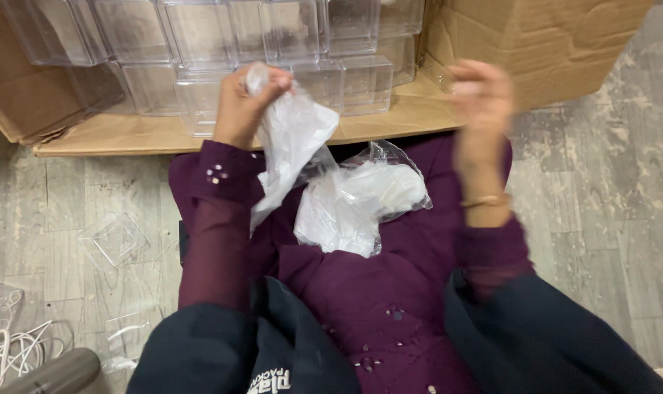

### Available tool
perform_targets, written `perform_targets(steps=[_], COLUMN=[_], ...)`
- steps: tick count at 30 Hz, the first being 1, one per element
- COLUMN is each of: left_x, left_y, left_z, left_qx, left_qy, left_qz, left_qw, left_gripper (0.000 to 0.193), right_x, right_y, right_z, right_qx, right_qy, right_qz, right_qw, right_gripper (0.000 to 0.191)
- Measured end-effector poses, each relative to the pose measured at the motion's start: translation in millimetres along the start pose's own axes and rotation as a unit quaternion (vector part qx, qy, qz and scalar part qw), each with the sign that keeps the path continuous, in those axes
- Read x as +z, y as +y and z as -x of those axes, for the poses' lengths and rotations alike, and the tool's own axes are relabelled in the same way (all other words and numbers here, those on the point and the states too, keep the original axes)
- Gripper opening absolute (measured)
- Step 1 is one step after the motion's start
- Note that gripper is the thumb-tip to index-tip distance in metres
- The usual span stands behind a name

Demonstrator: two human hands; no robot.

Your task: The person sits on the floor in front of an open cardboard box filled with clear plastic boxes. They take plastic bags, open them, insert a clear plastic box into each bag, and place the bagged boxes aside, repeating this packing cycle throughout the episode.

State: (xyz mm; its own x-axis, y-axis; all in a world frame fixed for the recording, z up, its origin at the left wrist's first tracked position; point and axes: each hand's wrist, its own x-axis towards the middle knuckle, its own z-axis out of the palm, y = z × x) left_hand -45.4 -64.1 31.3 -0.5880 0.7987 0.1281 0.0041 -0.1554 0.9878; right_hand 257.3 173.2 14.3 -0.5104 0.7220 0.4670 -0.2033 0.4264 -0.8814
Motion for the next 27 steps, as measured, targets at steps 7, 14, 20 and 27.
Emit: perform_targets(steps=[7, 14, 20, 27], left_x=[25.7, 29.7, 4.8, -50.3], left_y=[20.8, 11.5, -5.1, -21.5], left_z=[5.2, 10.8, 32.4, 38.5], left_qx=[0.049, 0.01, -0.062, -0.008], left_qy=[-0.006, -0.037, -0.094, -0.075], left_qz=[0.036, 0.025, 0.161, -0.052], left_qw=[0.998, 0.999, 0.98, 0.996], left_gripper=[0.011, 0.014, 0.025, 0.022], right_x=[153.2, 148.3, 148.4, 146.6], right_y=[-61.1, -56.4, -30.5, -4.1], right_z=[-10.5, -8.0, -2.1, 1.4], right_qx=[0.163, 0.061, 0.334, 0.341], right_qy=[-0.193, -0.174, -0.199, -0.132], right_qz=[-0.142, -0.012, -0.383, -0.513], right_qw=[0.957, 0.983, 0.838, 0.777], right_gripper=[0.015, 0.013, 0.017, 0.013])
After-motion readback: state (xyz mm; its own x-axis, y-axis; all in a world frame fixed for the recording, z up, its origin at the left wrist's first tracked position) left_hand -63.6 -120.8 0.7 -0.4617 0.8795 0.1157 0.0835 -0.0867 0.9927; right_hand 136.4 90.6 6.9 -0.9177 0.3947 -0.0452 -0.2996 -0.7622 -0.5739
